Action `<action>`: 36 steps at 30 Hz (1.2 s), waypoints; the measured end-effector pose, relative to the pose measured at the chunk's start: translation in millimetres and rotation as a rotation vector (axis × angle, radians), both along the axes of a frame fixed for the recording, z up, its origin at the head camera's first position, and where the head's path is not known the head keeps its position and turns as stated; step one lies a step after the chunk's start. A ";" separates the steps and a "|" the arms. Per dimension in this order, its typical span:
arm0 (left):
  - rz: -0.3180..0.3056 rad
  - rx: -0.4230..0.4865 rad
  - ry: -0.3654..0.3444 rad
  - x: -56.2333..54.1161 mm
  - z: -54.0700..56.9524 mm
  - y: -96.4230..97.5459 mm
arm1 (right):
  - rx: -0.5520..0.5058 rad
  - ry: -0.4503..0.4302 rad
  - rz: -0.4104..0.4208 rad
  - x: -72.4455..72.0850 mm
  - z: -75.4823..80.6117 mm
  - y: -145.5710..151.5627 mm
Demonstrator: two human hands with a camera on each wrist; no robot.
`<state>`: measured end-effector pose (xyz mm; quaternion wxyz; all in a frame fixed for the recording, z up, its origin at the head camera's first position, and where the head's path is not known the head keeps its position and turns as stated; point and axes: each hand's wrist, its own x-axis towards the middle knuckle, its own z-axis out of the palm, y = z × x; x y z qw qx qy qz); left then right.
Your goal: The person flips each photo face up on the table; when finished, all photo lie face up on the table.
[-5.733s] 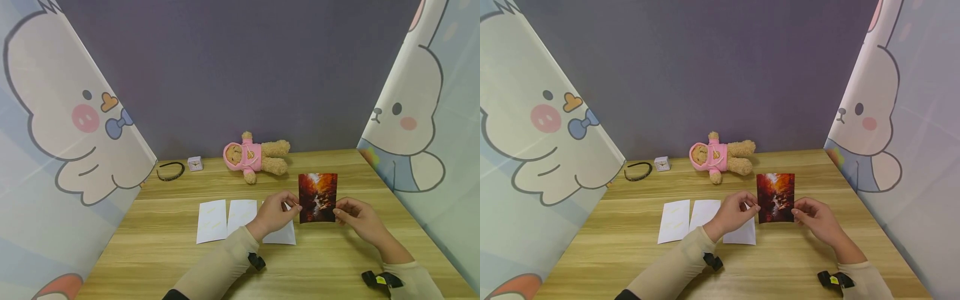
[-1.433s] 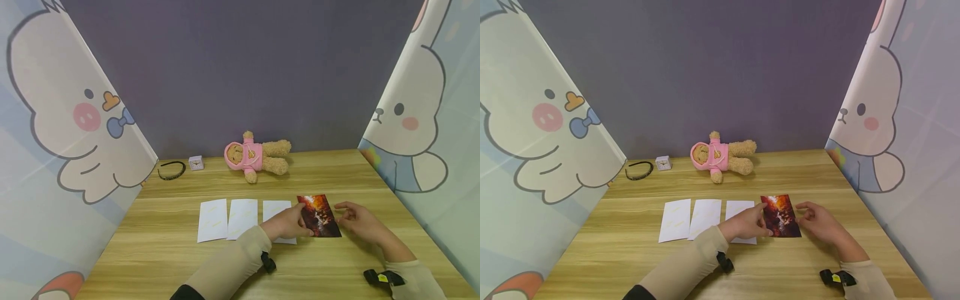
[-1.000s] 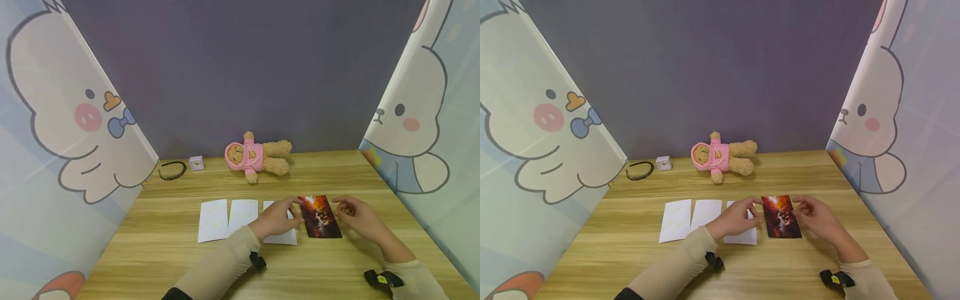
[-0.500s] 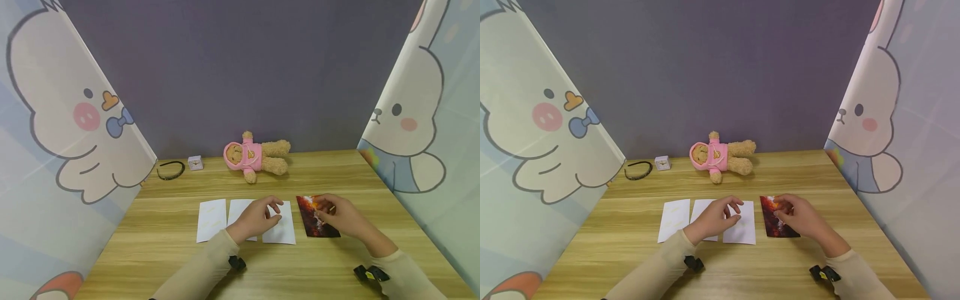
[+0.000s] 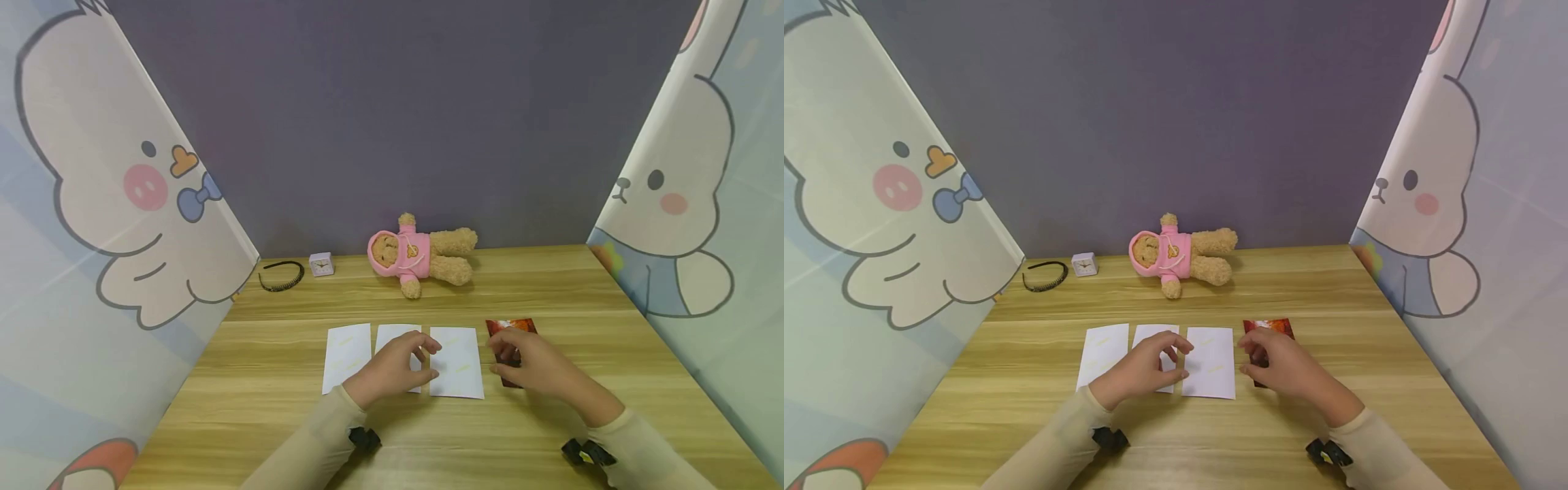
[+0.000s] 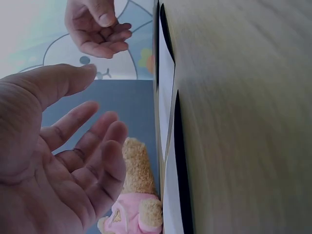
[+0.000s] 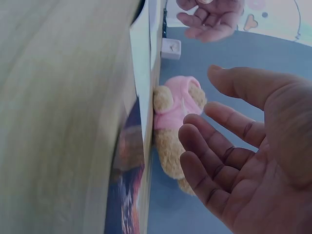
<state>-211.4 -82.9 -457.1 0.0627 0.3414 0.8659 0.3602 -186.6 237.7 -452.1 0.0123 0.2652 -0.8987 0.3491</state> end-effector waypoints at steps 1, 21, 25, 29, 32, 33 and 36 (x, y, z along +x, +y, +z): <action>-0.006 -0.005 -0.006 0.6 0.2 -1.8 | 0.008 0.007 0.010 0.5 -0.8 -1.9; -0.014 -0.045 0.035 2.7 -5.7 -7.4 | 0.227 0.026 0.051 1.6 -8.7 -45.7; -0.004 -0.100 0.081 2.5 -8.1 -7.4 | 0.249 0.034 0.053 2.2 -9.8 -45.7; 0.003 -0.160 0.136 2.3 -9.0 -5.8 | 0.270 0.043 0.039 2.9 -10.3 -44.9; 0.003 -0.179 0.143 2.8 -8.9 -2.9 | 0.277 0.051 0.032 2.8 -11.0 -44.7; 0.002 -0.184 0.144 3.0 -9.1 -1.9 | 0.276 0.053 0.033 2.7 -11.2 -44.7; -0.002 -0.197 0.141 3.9 -9.2 0.9 | 0.280 0.066 0.035 2.1 -12.6 -44.7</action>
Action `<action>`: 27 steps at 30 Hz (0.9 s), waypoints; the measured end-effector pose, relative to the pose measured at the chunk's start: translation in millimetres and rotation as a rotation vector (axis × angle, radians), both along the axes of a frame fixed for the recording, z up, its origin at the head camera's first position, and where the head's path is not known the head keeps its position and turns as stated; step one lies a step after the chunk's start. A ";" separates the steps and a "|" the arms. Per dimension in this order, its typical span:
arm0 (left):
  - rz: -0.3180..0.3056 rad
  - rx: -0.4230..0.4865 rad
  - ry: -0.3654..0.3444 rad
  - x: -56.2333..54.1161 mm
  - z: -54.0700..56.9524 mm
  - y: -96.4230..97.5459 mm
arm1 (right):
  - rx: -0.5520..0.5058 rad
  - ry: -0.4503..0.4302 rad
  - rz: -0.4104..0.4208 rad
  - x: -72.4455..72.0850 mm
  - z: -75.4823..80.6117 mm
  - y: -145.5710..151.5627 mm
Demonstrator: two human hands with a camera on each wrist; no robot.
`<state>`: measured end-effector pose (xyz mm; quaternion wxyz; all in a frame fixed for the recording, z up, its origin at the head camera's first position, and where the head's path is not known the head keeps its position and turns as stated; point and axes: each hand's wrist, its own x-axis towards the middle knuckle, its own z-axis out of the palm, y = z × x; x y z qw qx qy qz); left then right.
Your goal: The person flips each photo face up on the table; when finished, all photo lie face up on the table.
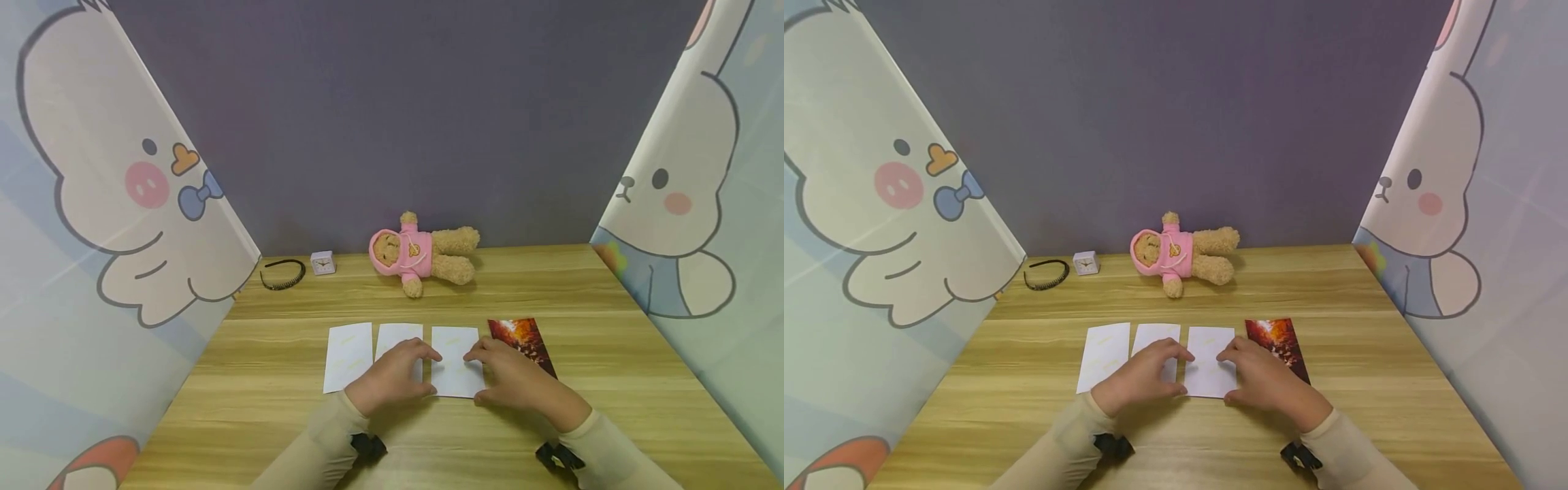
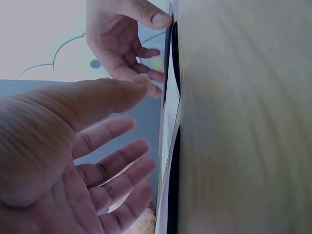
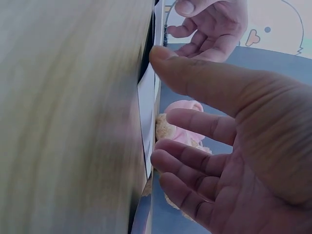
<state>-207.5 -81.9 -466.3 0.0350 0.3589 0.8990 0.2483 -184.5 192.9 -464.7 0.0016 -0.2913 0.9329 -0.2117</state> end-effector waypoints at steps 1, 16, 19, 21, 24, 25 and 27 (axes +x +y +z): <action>-0.003 -0.004 -0.002 0.1 -0.4 0.9 | 0.001 0.004 0.003 -0.1 -0.6 0.1; -0.055 -0.053 0.007 2.6 -4.4 10.1 | -0.003 0.018 0.009 -1.1 -7.1 0.8; -0.060 -0.065 0.002 2.9 -4.6 12.5 | -0.005 0.008 0.009 -0.7 -6.6 0.6; -0.063 -0.071 -0.002 3.4 -5.0 13.4 | -0.005 0.003 0.008 -0.4 -6.3 0.5; -0.063 -0.079 -0.003 4.3 -5.6 13.8 | -0.003 -0.001 0.007 0.2 -5.9 0.3; -0.062 -0.081 -0.003 4.5 -5.9 14.0 | -0.003 -0.001 0.007 0.4 -5.9 0.2; -0.058 -0.086 -0.002 4.4 -6.7 14.2 | 0.002 0.002 0.008 0.7 -5.8 0.2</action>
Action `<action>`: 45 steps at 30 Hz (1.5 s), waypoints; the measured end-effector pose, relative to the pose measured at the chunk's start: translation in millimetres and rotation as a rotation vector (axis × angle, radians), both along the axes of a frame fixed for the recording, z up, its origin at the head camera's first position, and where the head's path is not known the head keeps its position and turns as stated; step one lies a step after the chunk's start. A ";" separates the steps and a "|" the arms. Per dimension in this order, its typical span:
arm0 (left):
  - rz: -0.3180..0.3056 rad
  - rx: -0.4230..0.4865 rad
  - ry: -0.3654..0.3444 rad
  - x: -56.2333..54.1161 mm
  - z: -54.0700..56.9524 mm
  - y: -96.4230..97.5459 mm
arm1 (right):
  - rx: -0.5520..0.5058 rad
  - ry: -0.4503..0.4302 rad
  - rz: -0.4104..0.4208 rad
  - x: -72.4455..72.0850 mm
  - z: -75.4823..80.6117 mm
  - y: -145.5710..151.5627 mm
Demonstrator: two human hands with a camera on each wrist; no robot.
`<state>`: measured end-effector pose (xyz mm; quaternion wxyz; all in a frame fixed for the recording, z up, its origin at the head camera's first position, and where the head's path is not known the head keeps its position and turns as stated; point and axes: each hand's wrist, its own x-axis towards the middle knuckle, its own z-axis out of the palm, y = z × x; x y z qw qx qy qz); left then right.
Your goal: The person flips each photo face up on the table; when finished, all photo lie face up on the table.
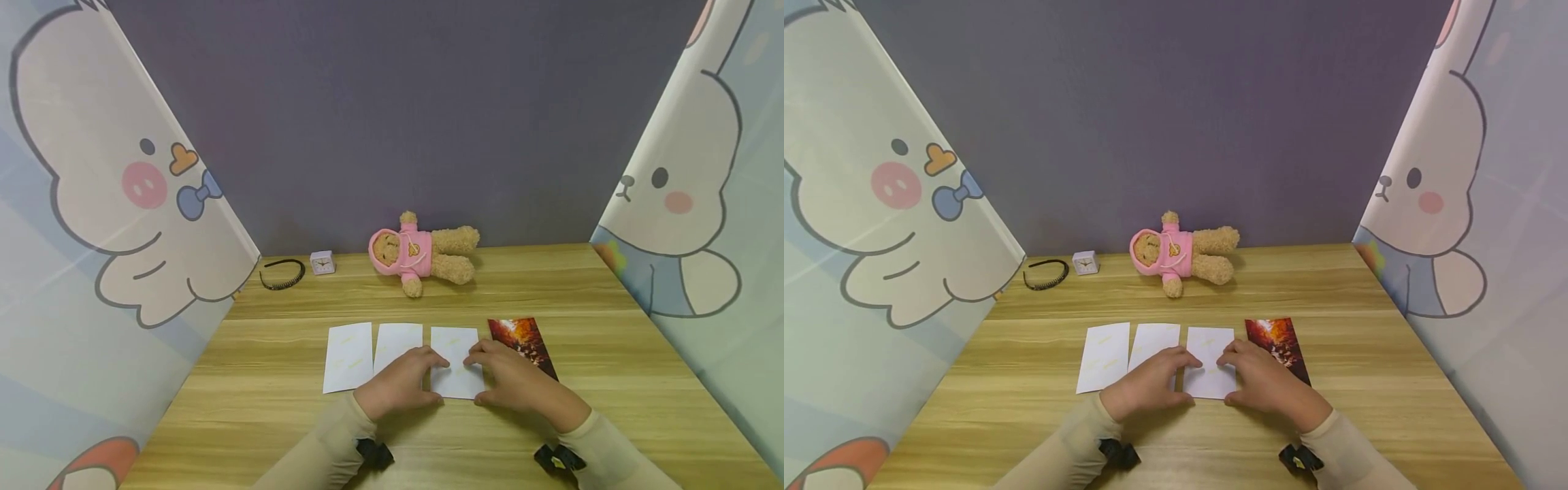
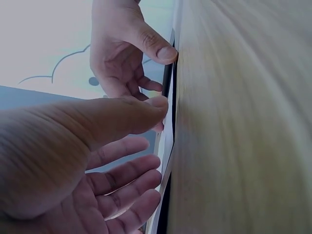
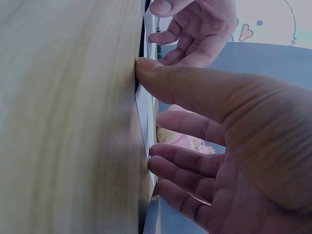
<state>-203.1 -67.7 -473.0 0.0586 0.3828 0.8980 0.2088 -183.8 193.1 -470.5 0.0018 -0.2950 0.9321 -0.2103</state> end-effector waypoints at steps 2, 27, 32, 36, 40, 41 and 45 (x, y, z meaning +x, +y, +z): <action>0.000 -0.004 0.000 0.0 -0.6 0.1 | 0.006 0.004 0.002 0.2 0.0 0.3; -0.003 -0.013 0.018 -0.9 0.0 2.9 | 0.016 0.015 0.020 1.9 -1.0 1.4; -0.004 -0.007 0.023 0.3 1.2 2.6 | 0.006 0.003 0.015 2.2 -1.1 1.8; -0.003 0.020 0.021 1.1 -0.2 2.0 | -0.007 -0.002 0.011 3.4 -1.2 2.0; 0.000 0.051 0.030 1.3 -1.0 1.8 | -0.019 0.002 0.012 4.1 -1.7 2.3; 0.004 0.055 0.032 1.2 -1.0 1.9 | -0.020 0.005 0.013 4.1 -1.7 2.3; 0.019 0.063 0.031 0.9 -1.5 1.9 | -0.021 0.011 0.020 4.3 -1.8 3.0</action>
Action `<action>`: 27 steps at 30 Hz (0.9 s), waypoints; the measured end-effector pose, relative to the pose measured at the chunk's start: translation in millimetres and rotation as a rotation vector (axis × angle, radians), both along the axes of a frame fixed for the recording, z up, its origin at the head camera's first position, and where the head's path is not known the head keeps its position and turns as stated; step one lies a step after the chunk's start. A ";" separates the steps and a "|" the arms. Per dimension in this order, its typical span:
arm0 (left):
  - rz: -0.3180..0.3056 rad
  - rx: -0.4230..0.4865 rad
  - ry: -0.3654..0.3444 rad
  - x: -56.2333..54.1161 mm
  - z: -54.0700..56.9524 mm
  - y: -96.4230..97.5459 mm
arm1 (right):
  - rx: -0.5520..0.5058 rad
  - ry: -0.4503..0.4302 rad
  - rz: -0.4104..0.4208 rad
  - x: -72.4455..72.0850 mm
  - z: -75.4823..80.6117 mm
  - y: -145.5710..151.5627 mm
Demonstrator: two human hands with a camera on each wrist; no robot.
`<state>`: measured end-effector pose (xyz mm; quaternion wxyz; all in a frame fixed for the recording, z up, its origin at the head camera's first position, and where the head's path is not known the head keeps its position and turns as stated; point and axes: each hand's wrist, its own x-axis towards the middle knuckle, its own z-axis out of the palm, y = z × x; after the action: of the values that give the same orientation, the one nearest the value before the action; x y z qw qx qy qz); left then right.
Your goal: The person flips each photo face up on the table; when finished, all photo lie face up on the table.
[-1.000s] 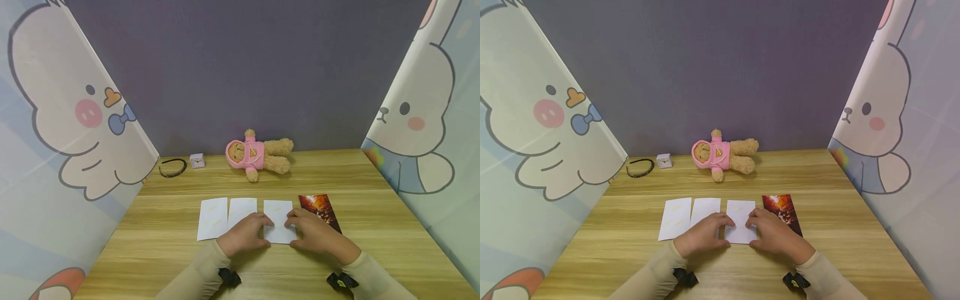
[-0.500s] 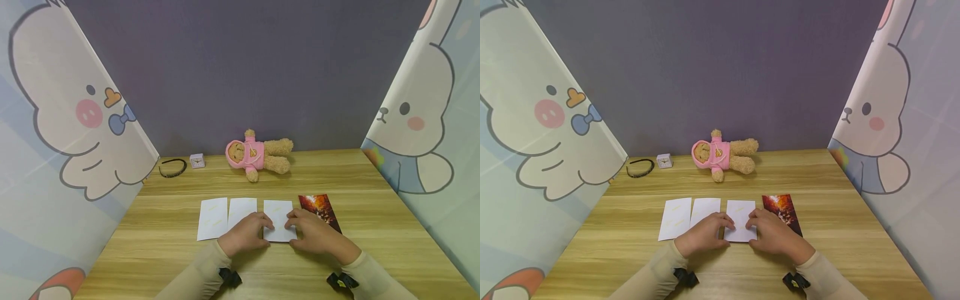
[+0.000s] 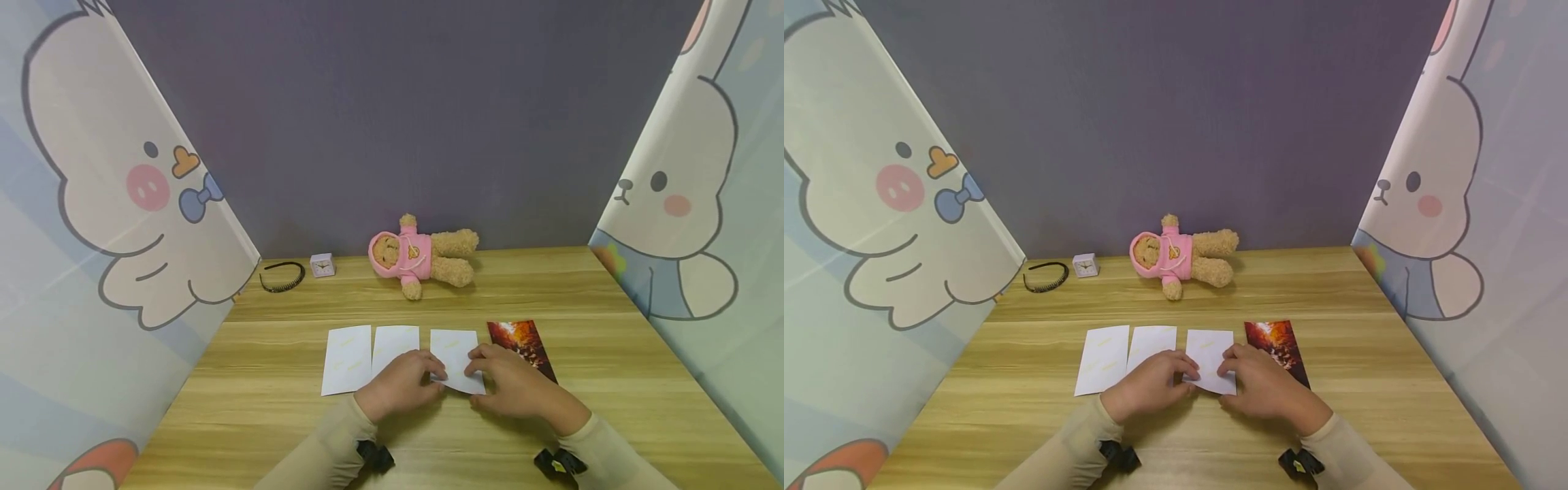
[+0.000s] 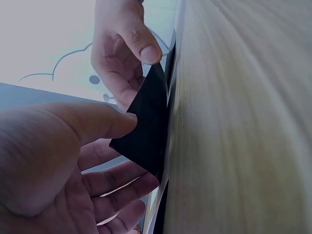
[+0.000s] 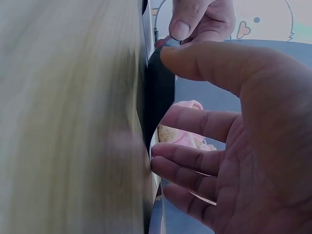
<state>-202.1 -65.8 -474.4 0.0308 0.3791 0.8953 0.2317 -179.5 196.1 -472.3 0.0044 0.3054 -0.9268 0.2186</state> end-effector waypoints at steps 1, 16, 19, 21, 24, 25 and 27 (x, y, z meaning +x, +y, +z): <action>0.005 0.005 -0.001 0.1 -0.2 -0.4 | 0.000 -0.001 0.004 -0.3 -0.2 0.0; 0.133 0.235 -0.048 3.6 2.5 -6.7 | -0.088 0.040 -0.048 -2.5 1.0 2.0; 0.155 0.315 -0.062 3.7 2.7 -7.7 | -0.114 0.043 -0.098 -3.6 -0.3 2.2; 0.161 0.364 -0.066 3.4 3.2 -8.0 | -0.127 0.045 -0.118 -4.6 -1.3 2.3; 0.162 0.417 -0.068 2.2 2.9 -8.2 | -0.147 0.053 -0.133 -5.8 -2.0 2.7; 0.164 0.432 -0.073 2.1 3.0 -8.2 | -0.155 0.055 -0.137 -5.9 -1.8 2.7; 0.169 0.459 -0.081 2.0 2.8 -8.1 | -0.173 0.056 -0.147 -6.1 -1.6 2.9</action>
<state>-200.2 -73.9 -471.6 -0.0398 0.2905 0.8457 0.4459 -185.6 199.0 -473.9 0.0727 0.2411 -0.9238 0.2883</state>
